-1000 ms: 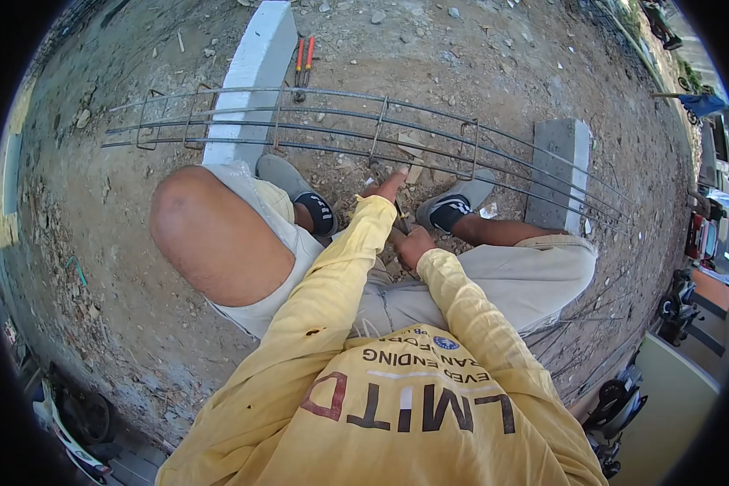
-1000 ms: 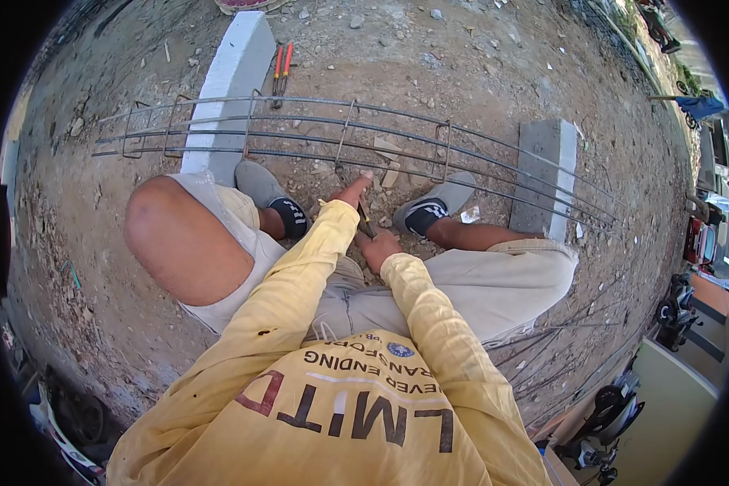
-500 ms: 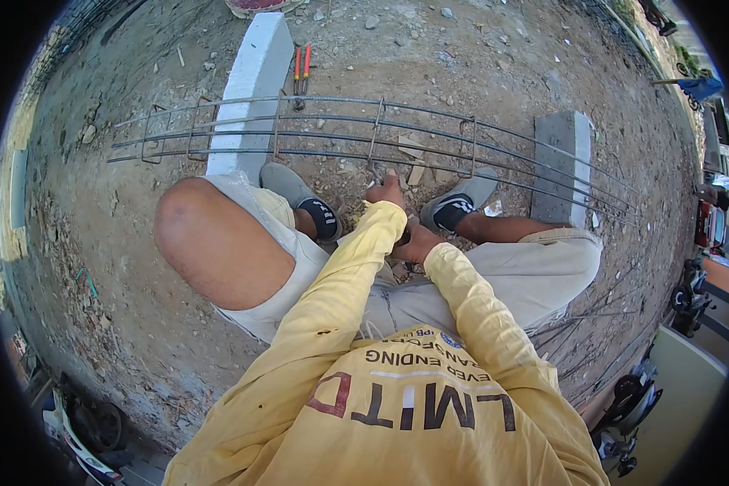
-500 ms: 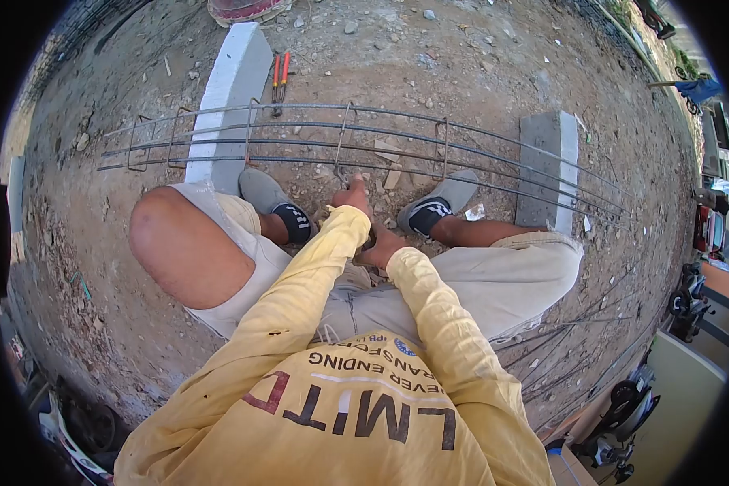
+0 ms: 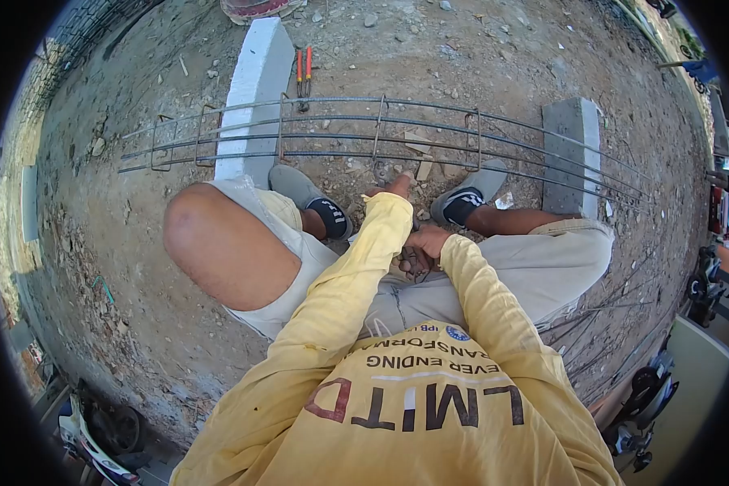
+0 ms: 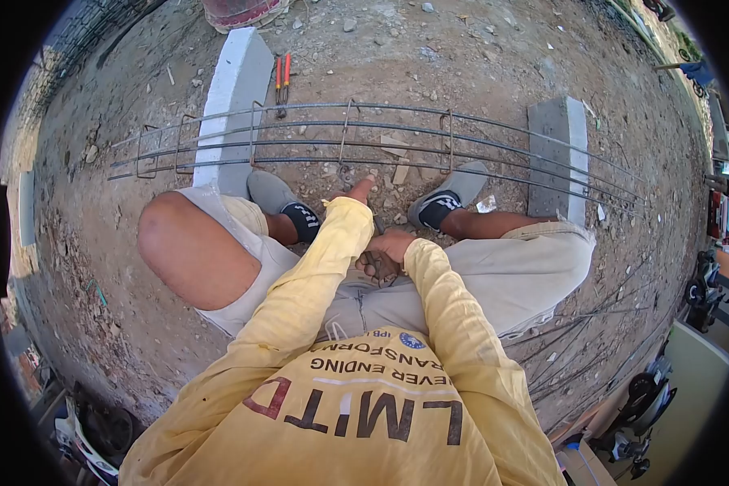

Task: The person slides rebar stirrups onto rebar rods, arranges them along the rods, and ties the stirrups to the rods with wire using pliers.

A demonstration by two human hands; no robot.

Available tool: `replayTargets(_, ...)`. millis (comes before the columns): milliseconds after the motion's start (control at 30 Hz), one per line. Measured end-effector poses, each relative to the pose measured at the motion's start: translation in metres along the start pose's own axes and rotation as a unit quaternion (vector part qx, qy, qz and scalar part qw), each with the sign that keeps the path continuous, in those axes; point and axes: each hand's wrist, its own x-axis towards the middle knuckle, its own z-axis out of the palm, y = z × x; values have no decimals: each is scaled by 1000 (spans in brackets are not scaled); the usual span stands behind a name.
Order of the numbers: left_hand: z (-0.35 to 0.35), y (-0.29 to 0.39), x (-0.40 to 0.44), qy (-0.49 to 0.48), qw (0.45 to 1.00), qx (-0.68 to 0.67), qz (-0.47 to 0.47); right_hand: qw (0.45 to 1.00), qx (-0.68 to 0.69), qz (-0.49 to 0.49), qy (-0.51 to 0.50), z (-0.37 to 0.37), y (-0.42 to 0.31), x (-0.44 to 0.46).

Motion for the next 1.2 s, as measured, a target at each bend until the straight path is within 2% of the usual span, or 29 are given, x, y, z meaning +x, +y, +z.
replayTargets(33, -2, -2, 7, -1, 1000, 4, 16, 984, 164, 54, -39, 6, -11, -9)
replayTargets(67, 0, -9, 20, -4, 999, 7, 32, 973, 214, 69, -50, 10, -19, -15)
replayTargets(167, 14, -31, 57, -20, 997, 10, 76, 985, 155, 77, -21, 15, -22, -12)
replayTargets(200, 17, -35, 66, -25, 996, 9, 90, 996, 19, 69, 50, 18, -26, -12)
replayTargets(233, 11, -33, 55, -45, 993, 15, 113, 984, -119, 59, 118, 26, -38, -14)
replayTargets(267, 0, -27, 34, -63, 989, 19, 135, 948, -255, 48, 182, 29, -45, -15)
replayTargets(300, -7, -23, 22, -80, 984, 24, 158, 945, -267, 39, 186, 23, -36, -6)
replayTargets(333, -1, -21, 20, 25, 981, 113, 158, 942, -276, 29, 191, 14, -18, 9)
replayTargets(367, -4, -20, 17, 21, 980, 104, 167, 938, -284, 17, 197, 13, -14, 14)
replayTargets(433, -6, -17, 10, 11, 979, 87, 186, 941, -273, 7, 200, 9, -9, 15)
replayTargets(500, 20, -41, 83, -24, 988, 80, 133, 954, -239, -11, 184, 10, -17, 8)
replayTargets(567, 19, -39, 83, -65, 992, 12, 108, 973, -179, -33, 145, 14, -28, -5)
replayTargets(633, 13, -38, 63, -113, 980, -116, 115, 982, 12, -83, 167, 11, -22, 2)
replayTargets(667, 4, -33, 44, -105, 980, -63, 156, 973, 108, -107, 175, 9, -16, 8)
replayTargets(767, -6, -30, 30, -69, 964, 103, 236, 956, 115, -131, 235, -16, -5, 34)
replayTargets(833, 4, -44, 67, -25, 947, 218, 233, 956, 144, -131, 220, -11, -8, 36)
replayTargets(900, 2, -46, 69, -98, 977, 113, 150, 966, 147, -118, 178, -2, -19, 25)
replayTargets(933, 1, -47, 69, -134, 983, 58, 108, 963, 131, -114, 204, 1, -22, 25)
replayTargets(1033, 4, -51, 67, 66, 952, 219, 202, 953, 110, -108, 259, 3, -20, 31)
replayTargets(1133, -5, -58, 79, -13, 974, 39, 225, 945, 139, -130, 264, -7, -3, 46)
replayTargets(1200, -10, -60, 95, -120, 959, -82, 245, 939, 149, -165, 263, -6, 0, 49)
